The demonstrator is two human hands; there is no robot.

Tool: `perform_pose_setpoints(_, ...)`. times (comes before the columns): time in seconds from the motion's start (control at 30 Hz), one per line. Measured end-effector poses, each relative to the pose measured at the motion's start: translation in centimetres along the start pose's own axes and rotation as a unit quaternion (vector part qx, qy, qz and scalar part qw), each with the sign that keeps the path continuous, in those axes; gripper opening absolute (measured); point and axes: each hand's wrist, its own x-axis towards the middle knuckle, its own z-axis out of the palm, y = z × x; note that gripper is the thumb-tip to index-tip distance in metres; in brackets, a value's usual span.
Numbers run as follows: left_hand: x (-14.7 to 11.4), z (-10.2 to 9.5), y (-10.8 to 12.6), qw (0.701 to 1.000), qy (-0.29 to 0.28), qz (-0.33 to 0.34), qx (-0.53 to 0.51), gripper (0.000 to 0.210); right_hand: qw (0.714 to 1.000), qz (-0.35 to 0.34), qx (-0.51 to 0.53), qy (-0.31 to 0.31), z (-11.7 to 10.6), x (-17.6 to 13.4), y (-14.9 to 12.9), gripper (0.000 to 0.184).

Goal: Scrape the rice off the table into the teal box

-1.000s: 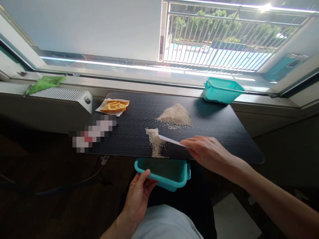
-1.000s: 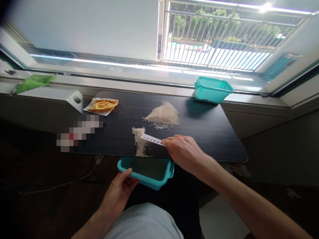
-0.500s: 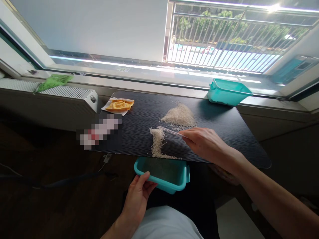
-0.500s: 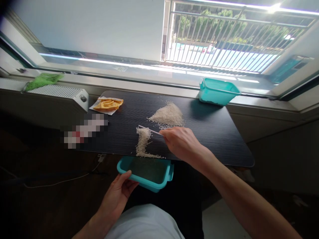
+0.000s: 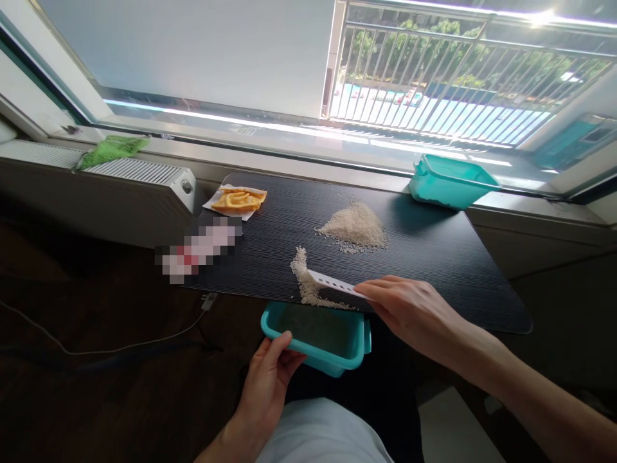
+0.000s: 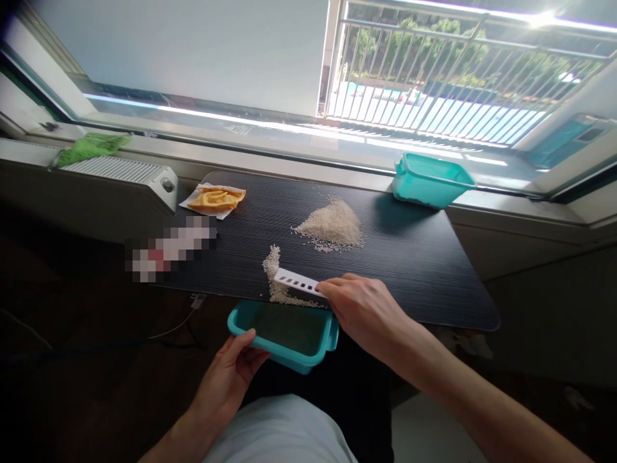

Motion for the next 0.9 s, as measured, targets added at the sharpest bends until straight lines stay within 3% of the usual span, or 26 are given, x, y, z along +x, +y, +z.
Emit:
perform_pose_setpoints(0.2, 0.1, 0.3, -0.2, 1.0, 0.004, -0.002, 0.007, 0.011, 0.997, -0.022, 0.068, -0.006, 0.9, -3.4, -0.9, 0.028)
perform_pose_setpoints(0.33, 0.1, 0.2, -0.1, 1.0, 0.002, -0.007, 0.006, 0.01, 0.995, -0.038, 0.087, -0.015, 0.1, -3.6, -1.1, 0.028)
perform_pose_setpoints(0.5, -0.1, -0.3, 0.1, 1.0, 0.011, -0.005, 0.005, 0.011, 0.999, -0.018, 0.002, 0.031, -1.4, 1.5, -0.8, 0.031)
perform_pose_setpoints(0.7, -0.3, -1.8, 0.7, 0.999, 0.017, 0.032, 0.007, 0.019, 0.995, 0.003, -0.099, 0.028, -1.6, 9.1, -1.4, 0.031)
perform_pose_setpoints(0.8, -0.2, -2.2, 1.2, 0.998, 0.023, 0.059, 0.003, 0.017, 0.993, -0.013, -0.112, 0.023, -1.2, 9.8, -2.0, 0.031)
perform_pose_setpoints(0.9, -0.2, -2.3, 1.7, 0.997, 0.036, 0.067, -0.001, 0.014, 0.994, -0.043, -0.101, 0.009, -0.4, 8.3, -2.6, 0.027)
